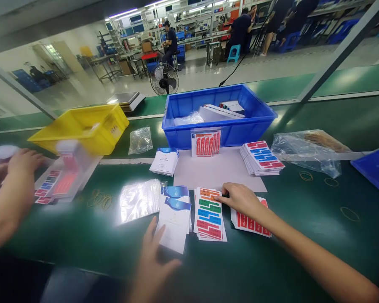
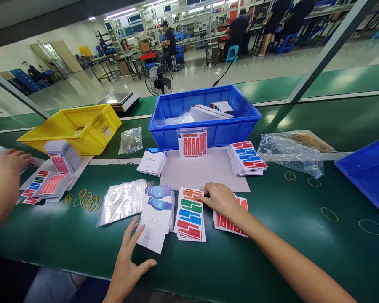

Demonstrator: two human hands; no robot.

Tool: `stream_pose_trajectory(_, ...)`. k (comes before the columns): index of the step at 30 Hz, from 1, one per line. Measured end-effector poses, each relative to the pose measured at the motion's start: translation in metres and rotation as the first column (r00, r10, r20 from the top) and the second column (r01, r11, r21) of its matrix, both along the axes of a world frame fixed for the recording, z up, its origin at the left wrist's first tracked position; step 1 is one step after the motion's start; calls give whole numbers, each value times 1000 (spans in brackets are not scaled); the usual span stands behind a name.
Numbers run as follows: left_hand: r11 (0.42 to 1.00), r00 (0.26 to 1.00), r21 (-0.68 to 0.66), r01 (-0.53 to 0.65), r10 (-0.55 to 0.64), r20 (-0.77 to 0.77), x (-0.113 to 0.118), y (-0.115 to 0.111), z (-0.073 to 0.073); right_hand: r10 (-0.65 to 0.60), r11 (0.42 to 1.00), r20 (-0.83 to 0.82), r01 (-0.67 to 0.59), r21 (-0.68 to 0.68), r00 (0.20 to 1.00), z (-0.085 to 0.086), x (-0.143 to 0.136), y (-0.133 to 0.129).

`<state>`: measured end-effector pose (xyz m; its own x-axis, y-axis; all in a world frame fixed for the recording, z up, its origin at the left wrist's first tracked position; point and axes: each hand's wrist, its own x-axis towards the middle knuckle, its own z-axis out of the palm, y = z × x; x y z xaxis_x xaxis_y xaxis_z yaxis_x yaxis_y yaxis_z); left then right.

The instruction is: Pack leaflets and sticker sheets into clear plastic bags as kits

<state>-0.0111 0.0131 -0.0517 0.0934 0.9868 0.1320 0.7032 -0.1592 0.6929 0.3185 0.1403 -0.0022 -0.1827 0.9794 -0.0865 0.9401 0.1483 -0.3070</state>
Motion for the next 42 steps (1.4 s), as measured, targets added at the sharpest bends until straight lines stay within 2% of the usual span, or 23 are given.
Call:
stream_pose_trajectory(2,976,966,-93,-198,210,149,4,-3,-2,7,1000,5,-8,23,1000,1,0,-3)
stream_pose_trajectory(4,905,872,-240,-350,409,271,8,-2,-4,36,999,1,-36,38,999,1,-1,-5)
stream_pose_trajectory(6,839,786,-392,-378,514,342,11,2,-2,60,997,-6,-59,40,998,0,-2,-7)
stream_pose_trajectory(9,801,715,-514,-308,551,430,16,8,5,60,998,-27,-59,37,998,-4,-5,-8)
stream_pose_trajectory(12,796,639,-549,-253,564,523,19,7,12,41,999,-72,-39,25,997,-4,-7,-7)
stream_pose_trajectory(14,804,571,-541,-248,572,588,18,4,14,29,1000,-123,-29,3,992,2,-5,-8)
stream_pose_trajectory(17,823,501,-484,-296,565,655,13,-5,12,47,996,-232,-62,-60,972,25,1,-15)
stream_pose_trajectory(20,847,485,-422,-323,532,694,11,-14,11,83,979,-414,-153,-137,906,58,6,-26)
stream_pose_trajectory(23,855,433,-435,-282,518,738,22,-18,15,52,943,-612,-241,-230,789,85,1,-40)
stream_pose_trajectory(25,851,365,-488,-195,525,769,36,-21,20,47,923,-654,-283,-260,755,91,-10,-50)
stream_pose_trajectory(27,834,286,-544,-92,545,788,52,-24,23,72,921,-644,-299,-251,762,88,-24,-60)
stream_pose_trajectory(29,816,220,-577,-18,566,794,67,-29,24,96,948,-592,-255,-192,800,78,-37,-69)
stream_pose_trajectory(32,795,180,-605,39,590,787,86,-38,22,129,986,-439,-161,-36,889,59,-48,-81)
stream_pose_trajectory(34,774,159,-630,70,615,773,94,-44,22,174,985,-347,-161,66,922,50,-47,-86)
stream_pose_trajectory(37,742,111,-662,105,653,749,100,-50,24,204,968,-255,-155,198,945,39,-27,-88)
stream_pose_trajectory(40,719,89,-683,130,677,730,99,-52,26,144,950,-147,-94,298,979,29,12,-84)
stream_pose_trajectory(42,705,74,-695,141,692,718,95,-52,25,138,945,-43,-118,304,990,20,40,-82)
